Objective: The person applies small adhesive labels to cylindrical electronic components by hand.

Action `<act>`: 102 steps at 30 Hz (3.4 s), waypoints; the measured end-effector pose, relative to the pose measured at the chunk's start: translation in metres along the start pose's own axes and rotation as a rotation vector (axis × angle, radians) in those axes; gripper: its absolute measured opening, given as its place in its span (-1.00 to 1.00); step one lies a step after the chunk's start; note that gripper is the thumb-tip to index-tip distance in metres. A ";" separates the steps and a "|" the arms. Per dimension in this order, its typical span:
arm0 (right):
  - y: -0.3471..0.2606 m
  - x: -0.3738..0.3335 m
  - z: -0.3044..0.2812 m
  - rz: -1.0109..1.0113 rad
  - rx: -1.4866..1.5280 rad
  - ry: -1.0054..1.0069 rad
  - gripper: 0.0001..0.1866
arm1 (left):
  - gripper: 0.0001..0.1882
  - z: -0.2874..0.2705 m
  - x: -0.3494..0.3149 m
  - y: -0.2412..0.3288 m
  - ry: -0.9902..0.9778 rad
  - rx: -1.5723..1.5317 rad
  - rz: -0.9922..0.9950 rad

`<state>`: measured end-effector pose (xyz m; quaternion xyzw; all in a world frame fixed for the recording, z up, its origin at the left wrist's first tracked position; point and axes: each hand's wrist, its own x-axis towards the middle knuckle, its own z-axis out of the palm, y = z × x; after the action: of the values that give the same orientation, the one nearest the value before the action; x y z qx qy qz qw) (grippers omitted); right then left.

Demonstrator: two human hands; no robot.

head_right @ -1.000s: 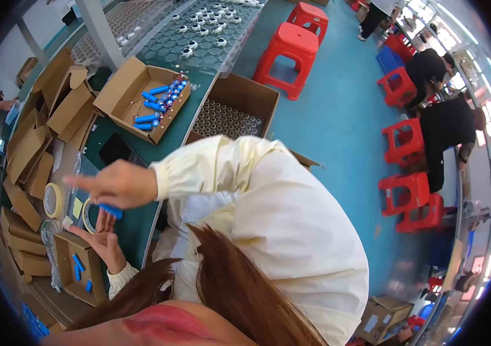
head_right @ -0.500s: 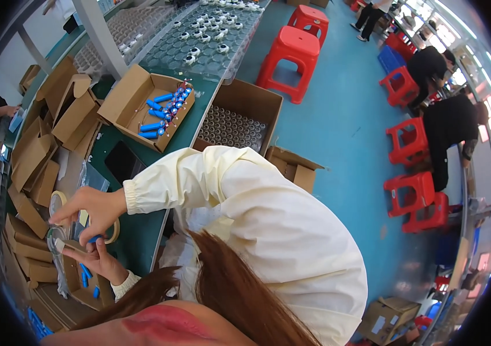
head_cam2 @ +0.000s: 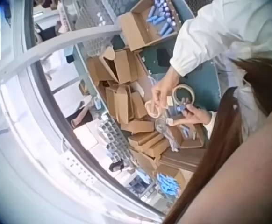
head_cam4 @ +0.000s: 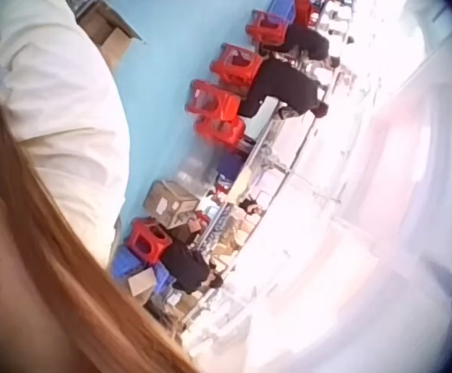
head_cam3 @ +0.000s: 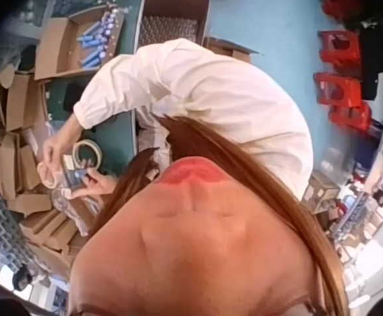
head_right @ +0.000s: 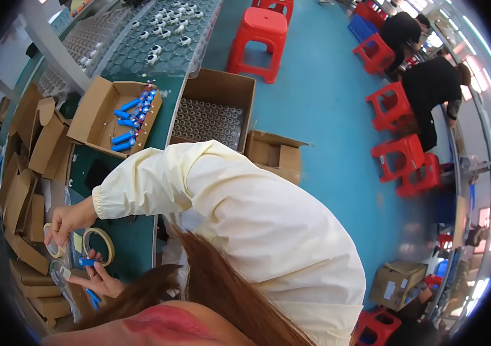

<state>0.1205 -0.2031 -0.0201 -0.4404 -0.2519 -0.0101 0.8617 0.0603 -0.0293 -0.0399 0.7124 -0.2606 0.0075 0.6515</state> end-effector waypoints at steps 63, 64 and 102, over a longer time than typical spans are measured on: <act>-0.041 -0.046 0.040 -0.353 -1.442 -0.178 -0.86 | -0.05 -0.004 -0.009 0.000 0.111 0.430 0.364; -0.039 -0.047 0.039 -0.384 -1.474 -0.155 -0.84 | -0.07 -0.005 -0.009 -0.001 0.116 0.420 0.378; -0.011 -0.050 0.040 -0.152 -1.198 -0.064 -0.89 | -0.06 -0.001 -0.008 0.003 0.123 0.528 0.408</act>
<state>0.0573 -0.1897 -0.0146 -0.8300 -0.2587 -0.1986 0.4525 0.0528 -0.0260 -0.0395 0.7879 -0.3472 0.2480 0.4441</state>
